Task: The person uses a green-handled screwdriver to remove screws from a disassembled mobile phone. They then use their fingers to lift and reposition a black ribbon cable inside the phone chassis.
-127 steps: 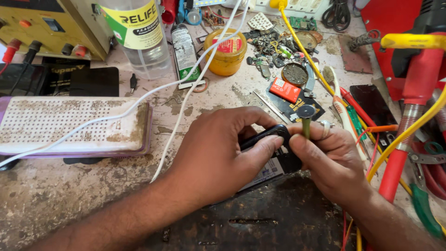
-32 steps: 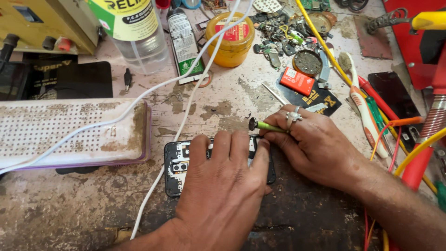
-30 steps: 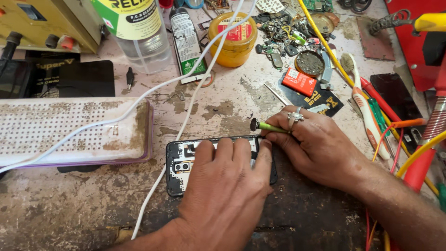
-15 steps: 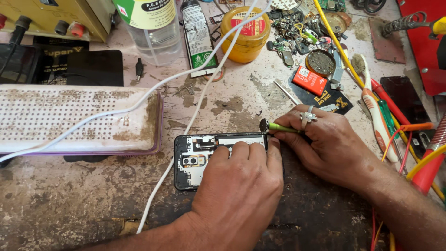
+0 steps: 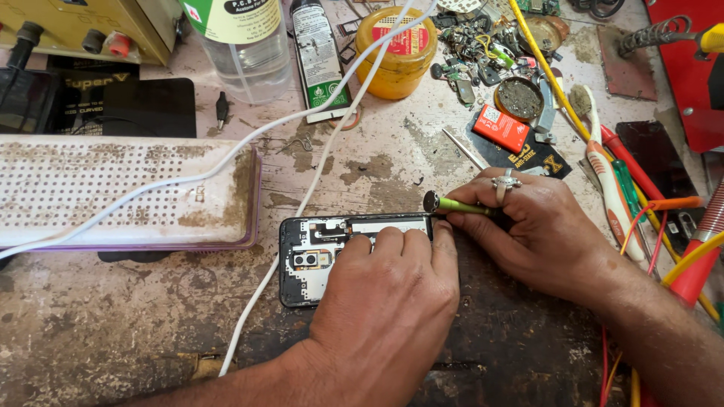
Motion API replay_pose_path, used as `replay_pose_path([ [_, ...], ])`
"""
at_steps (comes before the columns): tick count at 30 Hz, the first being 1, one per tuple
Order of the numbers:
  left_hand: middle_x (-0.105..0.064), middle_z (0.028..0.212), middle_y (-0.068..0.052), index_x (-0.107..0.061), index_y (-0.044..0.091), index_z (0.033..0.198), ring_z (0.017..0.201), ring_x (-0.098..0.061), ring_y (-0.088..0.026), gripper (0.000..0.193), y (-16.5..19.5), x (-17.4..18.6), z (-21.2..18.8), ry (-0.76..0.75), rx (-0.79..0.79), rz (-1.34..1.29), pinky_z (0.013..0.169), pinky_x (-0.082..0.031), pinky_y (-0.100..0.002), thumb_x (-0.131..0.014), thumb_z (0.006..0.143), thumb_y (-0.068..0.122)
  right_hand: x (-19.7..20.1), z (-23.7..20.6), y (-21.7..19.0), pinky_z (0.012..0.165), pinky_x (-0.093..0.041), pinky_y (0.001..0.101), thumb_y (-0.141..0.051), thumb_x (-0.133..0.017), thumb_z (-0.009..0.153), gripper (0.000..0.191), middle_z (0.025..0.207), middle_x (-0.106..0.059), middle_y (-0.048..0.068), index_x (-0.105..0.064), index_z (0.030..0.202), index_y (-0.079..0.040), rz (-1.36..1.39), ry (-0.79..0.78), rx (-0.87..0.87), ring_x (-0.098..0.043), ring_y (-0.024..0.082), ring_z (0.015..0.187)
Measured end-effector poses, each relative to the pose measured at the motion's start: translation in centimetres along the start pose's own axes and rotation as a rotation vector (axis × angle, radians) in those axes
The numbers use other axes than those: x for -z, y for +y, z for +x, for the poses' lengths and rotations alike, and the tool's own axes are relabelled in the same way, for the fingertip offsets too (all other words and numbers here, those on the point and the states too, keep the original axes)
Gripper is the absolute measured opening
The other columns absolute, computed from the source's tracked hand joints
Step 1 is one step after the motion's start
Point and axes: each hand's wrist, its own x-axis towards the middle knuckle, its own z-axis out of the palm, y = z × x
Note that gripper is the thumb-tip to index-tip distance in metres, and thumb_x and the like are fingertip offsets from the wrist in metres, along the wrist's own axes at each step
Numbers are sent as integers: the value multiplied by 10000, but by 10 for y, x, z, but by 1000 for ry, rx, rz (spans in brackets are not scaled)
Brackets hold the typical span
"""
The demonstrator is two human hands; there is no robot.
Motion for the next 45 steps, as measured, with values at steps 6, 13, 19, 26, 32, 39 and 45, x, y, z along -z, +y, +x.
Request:
replay_pose_path([
  [6,-669,794,-110,-652,-106,1211,774,-657,-241,551,0,2,2,-32,-2,3,649,-513,-388,-660,740,179,2,-3,1,713,-585,326,-98,-693,923,186,1006,-774,110,-732,1091,-27,140,39,-113,-756,194,809],
  [13,-672,790,-115,-624,-120,1274,770,-651,-241,573,-1,4,2,-81,-20,-2,639,-514,-392,-652,776,162,10,-6,-8,1015,-599,336,-2,-628,1049,302,1125,-698,156,-570,1343,33,647,393,-97,-701,201,1082],
  [19,-660,777,-119,-635,-118,1217,770,-650,-256,542,0,2,5,-43,-5,3,646,-513,-390,-654,761,175,4,-1,-12,959,-696,390,64,-649,1004,760,1117,-690,188,-121,1512,-135,569,443,-96,-773,264,1041],
  [26,-644,781,-107,-617,-130,1212,769,-641,-250,565,-3,3,5,-79,-32,6,644,-487,-396,-651,756,202,-3,2,-15,936,-687,389,119,-624,985,636,1130,-677,237,-184,1377,-119,425,378,-12,-764,303,1069],
  [32,-645,796,-110,-605,-130,1248,781,-638,-249,567,-3,4,5,-117,-34,7,652,-481,-399,-640,791,202,-5,2,-14,951,-676,384,126,-617,976,631,1136,-678,231,-190,1369,-123,439,365,-7,-756,298,1078],
  [39,-652,845,-123,-590,-135,1271,825,-641,-265,597,-3,6,7,-147,-40,19,672,-487,-406,-643,785,206,-4,2,-14,968,-673,394,123,-627,972,654,1145,-676,221,-197,1392,-134,459,339,-28,-756,299,1105],
  [45,-653,863,-125,-585,-136,1265,838,-640,-271,595,-3,5,6,-153,-40,19,675,-485,-411,-639,792,219,-2,1,-14,957,-678,393,117,-623,966,642,1142,-679,227,-192,1372,-131,439,346,-36,-756,296,1089],
])
